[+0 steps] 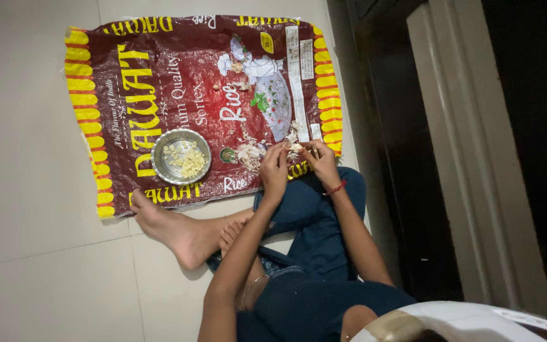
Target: The person sits on the floor and peels several cloves of garlic by hand, placing the peeled cloves into a metal bowl on top of a large bag.
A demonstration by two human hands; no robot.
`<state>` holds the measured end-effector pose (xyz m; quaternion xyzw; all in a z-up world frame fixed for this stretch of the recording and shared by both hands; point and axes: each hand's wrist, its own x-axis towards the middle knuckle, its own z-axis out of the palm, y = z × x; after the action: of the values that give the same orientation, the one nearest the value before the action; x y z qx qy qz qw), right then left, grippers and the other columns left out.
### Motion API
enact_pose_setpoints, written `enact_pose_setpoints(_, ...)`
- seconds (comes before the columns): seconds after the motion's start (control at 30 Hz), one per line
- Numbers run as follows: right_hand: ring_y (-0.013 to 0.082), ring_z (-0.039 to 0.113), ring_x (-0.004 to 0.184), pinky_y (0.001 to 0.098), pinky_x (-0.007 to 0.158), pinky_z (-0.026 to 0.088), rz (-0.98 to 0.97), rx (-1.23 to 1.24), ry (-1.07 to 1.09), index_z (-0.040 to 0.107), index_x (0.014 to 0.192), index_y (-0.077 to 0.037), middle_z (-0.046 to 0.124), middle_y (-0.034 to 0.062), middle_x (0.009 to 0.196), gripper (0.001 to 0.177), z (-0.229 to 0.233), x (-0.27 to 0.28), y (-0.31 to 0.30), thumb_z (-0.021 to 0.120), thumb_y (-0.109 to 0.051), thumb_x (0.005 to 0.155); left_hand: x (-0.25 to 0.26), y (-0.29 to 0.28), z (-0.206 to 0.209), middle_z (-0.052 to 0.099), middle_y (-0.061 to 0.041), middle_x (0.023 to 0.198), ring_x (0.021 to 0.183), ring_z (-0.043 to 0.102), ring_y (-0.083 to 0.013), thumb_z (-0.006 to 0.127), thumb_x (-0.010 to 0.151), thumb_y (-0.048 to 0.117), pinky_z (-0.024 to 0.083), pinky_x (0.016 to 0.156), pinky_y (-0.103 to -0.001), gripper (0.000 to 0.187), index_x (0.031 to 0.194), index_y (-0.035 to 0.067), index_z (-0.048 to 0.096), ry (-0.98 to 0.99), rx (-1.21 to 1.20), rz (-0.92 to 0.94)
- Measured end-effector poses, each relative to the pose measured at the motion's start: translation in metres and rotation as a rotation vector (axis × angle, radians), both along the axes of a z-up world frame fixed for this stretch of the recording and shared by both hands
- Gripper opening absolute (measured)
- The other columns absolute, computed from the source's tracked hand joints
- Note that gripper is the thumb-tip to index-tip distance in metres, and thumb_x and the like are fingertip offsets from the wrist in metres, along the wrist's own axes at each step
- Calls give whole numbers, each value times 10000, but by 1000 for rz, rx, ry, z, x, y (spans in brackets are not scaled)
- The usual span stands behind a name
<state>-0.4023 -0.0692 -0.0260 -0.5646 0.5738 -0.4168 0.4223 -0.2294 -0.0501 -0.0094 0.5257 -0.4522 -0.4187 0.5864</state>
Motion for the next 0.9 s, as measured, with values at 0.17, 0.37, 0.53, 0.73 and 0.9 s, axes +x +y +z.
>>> enact_pose_setpoints(0.17,68,643,903,226,797,526,5,-32,-19,708,1114,-8,698,5,994,241,-1,0,-1,763,-181,954,1,2,4,731,-119,1141,964,723,-212,640,1012,100,565,827,-319,193,1171,15,710,-58,-108,-11)
enact_pose_setpoints(0.37,73,636,902,238,797,515,34,-9,51,723,1100,5,698,23,982,192,10,3,3,756,-129,966,-12,-5,-33,723,-121,1081,853,656,-159,724,986,110,543,764,-291,240,1207,19,715,480,145,-188)
enact_pose_setpoints(0.53,67,649,928,230,829,525,35,-82,-38,690,1078,8,705,13,1004,204,11,6,2,738,-160,972,-12,-4,-33,717,-103,1151,976,693,-148,664,1014,88,554,840,-282,262,1266,19,694,293,-31,-240)
enact_pose_setpoints(0.73,58,643,933,217,839,526,4,29,-140,680,1122,-28,701,-5,1025,224,7,0,9,711,-201,983,-5,2,-5,688,-150,1032,898,701,-256,681,962,54,556,784,-339,246,1201,-1,697,-93,-181,-172)
enact_pose_setpoints(0.9,61,627,935,218,829,511,24,39,-239,666,1141,-30,691,1,1036,245,-9,-5,7,721,-222,999,-3,1,2,649,-168,1010,930,677,-325,660,964,22,540,816,-386,248,1209,-15,674,-147,-292,-153)
